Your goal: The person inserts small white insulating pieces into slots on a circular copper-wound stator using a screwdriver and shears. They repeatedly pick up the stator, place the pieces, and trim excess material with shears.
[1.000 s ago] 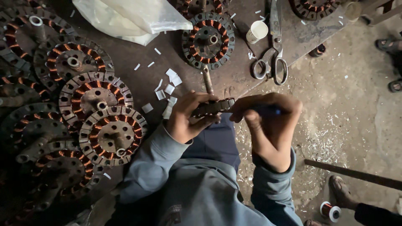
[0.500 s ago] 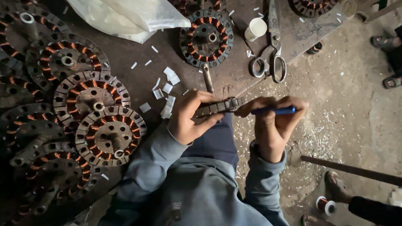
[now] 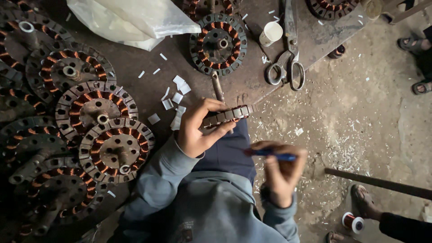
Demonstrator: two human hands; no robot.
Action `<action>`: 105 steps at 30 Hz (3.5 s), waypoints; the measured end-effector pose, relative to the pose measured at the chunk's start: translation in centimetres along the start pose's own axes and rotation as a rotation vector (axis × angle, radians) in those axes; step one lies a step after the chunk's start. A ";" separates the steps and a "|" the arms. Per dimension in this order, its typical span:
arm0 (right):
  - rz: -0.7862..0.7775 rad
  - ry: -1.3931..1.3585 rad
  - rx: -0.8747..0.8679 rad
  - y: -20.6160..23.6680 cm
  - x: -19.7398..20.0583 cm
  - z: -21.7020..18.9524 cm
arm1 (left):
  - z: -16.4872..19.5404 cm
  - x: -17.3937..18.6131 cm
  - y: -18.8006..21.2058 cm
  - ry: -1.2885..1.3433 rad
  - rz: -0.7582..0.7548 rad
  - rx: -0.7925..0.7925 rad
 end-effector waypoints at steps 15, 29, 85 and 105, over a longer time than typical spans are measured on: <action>0.012 1.101 0.504 -1.5 -6.1 7.4 | -1.7 -1.8 -1.7 -0.169 0.012 0.064; 0.478 0.928 0.353 -4.4 1.5 4.2 | 1.7 -0.9 1.4 -0.610 0.189 -0.039; -0.217 0.528 -0.089 1.3 -0.7 3.8 | 7.2 -3.1 5.6 0.370 0.413 0.257; 0.337 0.813 -0.129 -19.3 13.4 3.6 | 3.6 -1.1 3.9 0.220 0.418 0.282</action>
Point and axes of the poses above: each hand's wrist, its own y-axis away from the middle knuckle, its own x-axis out of the back of the hand, z = x × y, the point moved 3 cm from there along -y, towards the middle knuckle, and after that the axes turned 14 degrees about -x, right-handed, at the moved point
